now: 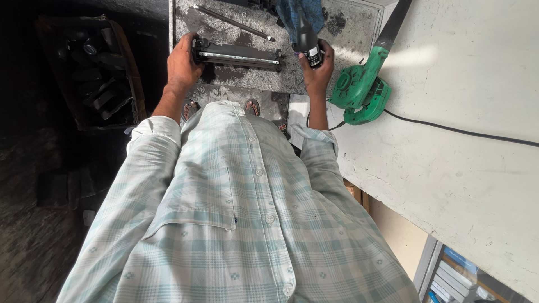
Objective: The person works on a printer toner cartridge at a workbench, handling its roller and components, pouring toner from a black bottle into the cartridge, and then using a green air blower on the cartridge and work area.
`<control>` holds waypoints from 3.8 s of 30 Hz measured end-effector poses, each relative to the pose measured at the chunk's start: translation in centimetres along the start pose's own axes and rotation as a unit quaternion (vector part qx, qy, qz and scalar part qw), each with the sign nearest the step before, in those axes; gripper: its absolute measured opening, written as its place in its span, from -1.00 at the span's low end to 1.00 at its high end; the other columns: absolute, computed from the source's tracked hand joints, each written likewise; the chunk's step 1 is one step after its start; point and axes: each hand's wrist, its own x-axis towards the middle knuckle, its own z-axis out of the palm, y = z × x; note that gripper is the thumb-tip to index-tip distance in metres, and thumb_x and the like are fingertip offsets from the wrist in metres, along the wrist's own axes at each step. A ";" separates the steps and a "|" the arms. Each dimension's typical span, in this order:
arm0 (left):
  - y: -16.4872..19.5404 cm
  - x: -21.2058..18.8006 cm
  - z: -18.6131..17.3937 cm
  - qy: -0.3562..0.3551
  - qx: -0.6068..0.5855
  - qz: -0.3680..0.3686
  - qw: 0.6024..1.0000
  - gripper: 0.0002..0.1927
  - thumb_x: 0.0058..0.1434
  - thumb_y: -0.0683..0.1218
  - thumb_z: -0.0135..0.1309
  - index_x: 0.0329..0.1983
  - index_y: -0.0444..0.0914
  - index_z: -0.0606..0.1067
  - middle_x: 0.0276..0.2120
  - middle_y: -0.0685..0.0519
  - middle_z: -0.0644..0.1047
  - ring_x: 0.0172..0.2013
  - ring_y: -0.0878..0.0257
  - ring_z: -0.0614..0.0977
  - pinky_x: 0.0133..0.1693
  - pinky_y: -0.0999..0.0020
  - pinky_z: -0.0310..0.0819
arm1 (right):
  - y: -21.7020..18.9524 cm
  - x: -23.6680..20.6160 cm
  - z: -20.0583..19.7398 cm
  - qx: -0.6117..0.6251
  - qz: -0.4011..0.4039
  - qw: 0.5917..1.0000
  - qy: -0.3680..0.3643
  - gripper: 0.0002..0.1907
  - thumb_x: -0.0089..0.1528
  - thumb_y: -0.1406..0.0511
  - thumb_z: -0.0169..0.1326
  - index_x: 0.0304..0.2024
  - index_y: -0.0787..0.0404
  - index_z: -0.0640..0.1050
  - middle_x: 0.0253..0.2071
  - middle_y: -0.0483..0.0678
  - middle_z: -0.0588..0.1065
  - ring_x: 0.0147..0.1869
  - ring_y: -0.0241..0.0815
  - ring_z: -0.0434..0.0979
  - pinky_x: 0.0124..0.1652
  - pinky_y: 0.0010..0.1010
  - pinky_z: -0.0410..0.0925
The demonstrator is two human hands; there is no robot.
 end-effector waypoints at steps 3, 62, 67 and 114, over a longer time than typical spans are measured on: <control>0.0 -0.2 0.0 0.005 0.002 0.016 1.000 -0.12 -0.03 -0.31 0.39 0.37 -0.16 0.29 0.17 -0.02 0.51 0.14 -0.06 0.58 0.20 0.12 0.50 | -1.5 -1.5 1.2 -0.085 -0.063 0.986 -0.132 -0.27 0.11 0.17 0.50 0.23 0.14 0.43 0.15 0.05 0.43 0.22 0.07 0.54 0.17 -0.10 0.46; -1.2 1.4 -3.0 -0.021 0.130 0.058 0.990 -0.09 -0.10 -0.14 0.51 0.35 -0.29 0.38 0.20 -0.09 0.38 0.18 0.00 0.47 0.20 0.13 0.49 | 2.6 -3.0 -2.9 0.362 0.291 0.884 0.057 -0.04 -0.07 0.43 0.42 0.26 -0.01 0.17 0.10 -0.04 0.44 0.13 -0.10 0.52 0.05 -0.13 0.49; -1.5 2.8 -3.9 -0.044 0.171 0.050 0.983 -0.12 -0.06 -0.06 0.52 0.34 -0.24 0.38 0.13 -0.10 0.46 0.16 -0.03 0.49 0.13 0.07 0.53 | 3.1 -0.4 -2.8 0.008 0.097 0.993 0.071 0.01 -0.06 0.49 0.53 0.35 0.25 0.27 0.13 0.09 0.48 0.16 -0.05 0.56 0.19 -0.29 0.43; 2.1 -3.2 -2.2 -0.005 -0.083 0.101 0.991 -0.73 0.16 -0.21 0.26 -0.06 -0.33 0.58 -0.18 -0.14 0.62 -0.19 -0.06 0.68 -0.13 0.09 0.59 | -0.8 7.4 5.3 0.227 0.366 0.864 -0.263 -0.78 0.33 0.29 0.18 -0.22 0.38 0.58 -0.40 -0.05 0.57 -0.38 -0.27 0.52 -0.37 -0.47 0.45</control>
